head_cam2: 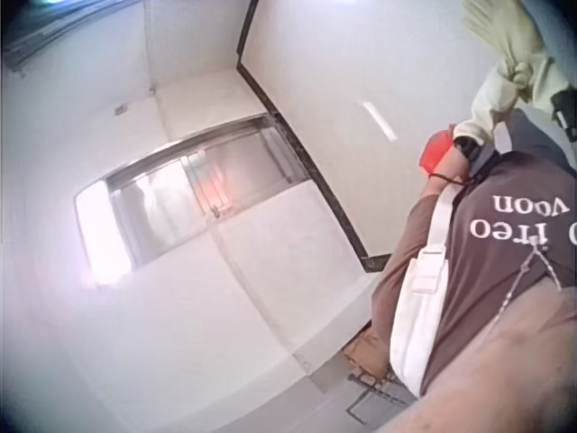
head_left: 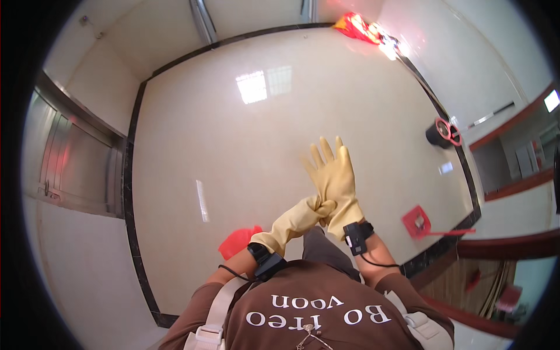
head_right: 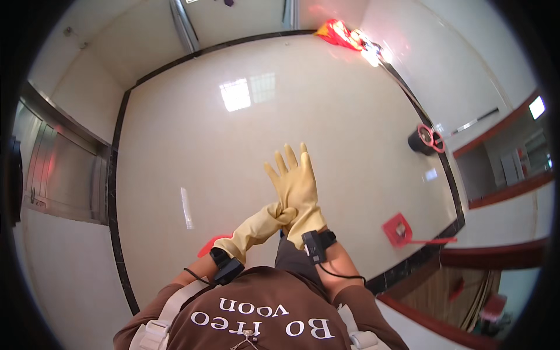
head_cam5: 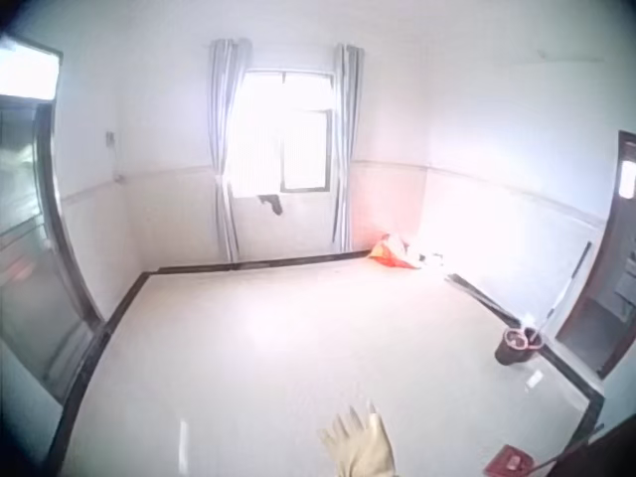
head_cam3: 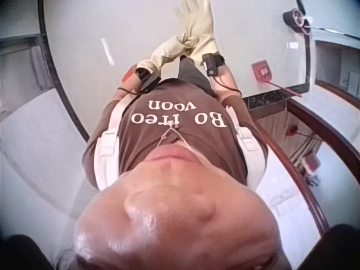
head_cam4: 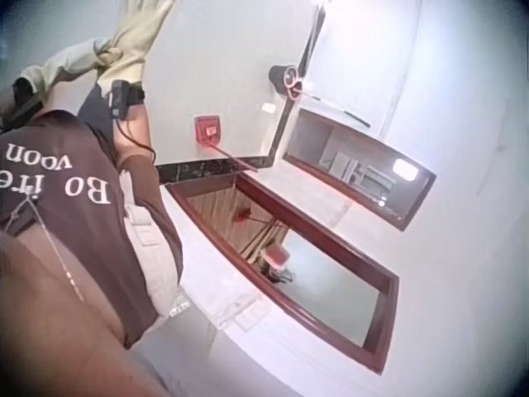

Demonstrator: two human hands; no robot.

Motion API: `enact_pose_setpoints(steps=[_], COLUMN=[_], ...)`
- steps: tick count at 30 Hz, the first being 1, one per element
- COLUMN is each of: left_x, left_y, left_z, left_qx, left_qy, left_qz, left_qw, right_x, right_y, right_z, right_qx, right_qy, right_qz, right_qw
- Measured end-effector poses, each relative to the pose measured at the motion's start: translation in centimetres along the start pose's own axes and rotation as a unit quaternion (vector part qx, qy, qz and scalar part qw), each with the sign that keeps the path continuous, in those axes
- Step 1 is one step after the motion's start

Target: The recorder wipes window frames and glass with a purple cloth, wipes a wooden door, and then sweeps the tiled floor using a red broom.

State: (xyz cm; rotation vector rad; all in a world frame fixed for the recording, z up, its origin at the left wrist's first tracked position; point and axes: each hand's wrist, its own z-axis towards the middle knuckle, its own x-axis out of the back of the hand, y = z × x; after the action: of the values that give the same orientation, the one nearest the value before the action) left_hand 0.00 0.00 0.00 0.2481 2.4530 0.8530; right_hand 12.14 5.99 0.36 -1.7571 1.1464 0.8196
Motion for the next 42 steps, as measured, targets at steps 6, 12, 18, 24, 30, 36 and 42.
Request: enact_pose_setpoints(steps=[6,12,18,24,30,36,42], left_x=[0.2,4.2,15.3,22.5,30.1,27.9,29.7], left_y=[1.5,-0.7,-18.3,-32.9,-25.6,-2.9,-5.5], left_z=[-1.7,-4.5,-20.1,-24.7,-12.6,-1.3,-1.3], left_qx=[0.052,0.059,0.255,0.247,0.238,0.237,0.303], left_qy=[-0.012,0.070,0.372,0.494,0.487,0.397,0.351], left_qz=[0.182,0.314,0.032,-0.113,-0.037,0.289,0.355], left_qw=[0.982,0.945,0.892,0.826,0.839,0.838,0.812], right_x=[-0.3,3.8,6.6,12.8,12.7,12.3,8.9], right_y=[0.7,2.6,-0.1,-4.2,-7.0,-6.6,-5.4], right_z=[-1.0,2.1,2.0,7.9,12.5,18.6,27.1], right_qx=[-0.152,-0.232,-0.271,-0.280,-0.236,-0.222,-0.243], right_qy=[0.138,0.021,0.091,0.168,0.157,0.167,0.151], right_qz=[0.021,-0.131,-0.243,-0.317,-0.371,-0.340,-0.335], right_qw=[0.978,0.963,0.927,0.890,0.884,0.898,0.898])
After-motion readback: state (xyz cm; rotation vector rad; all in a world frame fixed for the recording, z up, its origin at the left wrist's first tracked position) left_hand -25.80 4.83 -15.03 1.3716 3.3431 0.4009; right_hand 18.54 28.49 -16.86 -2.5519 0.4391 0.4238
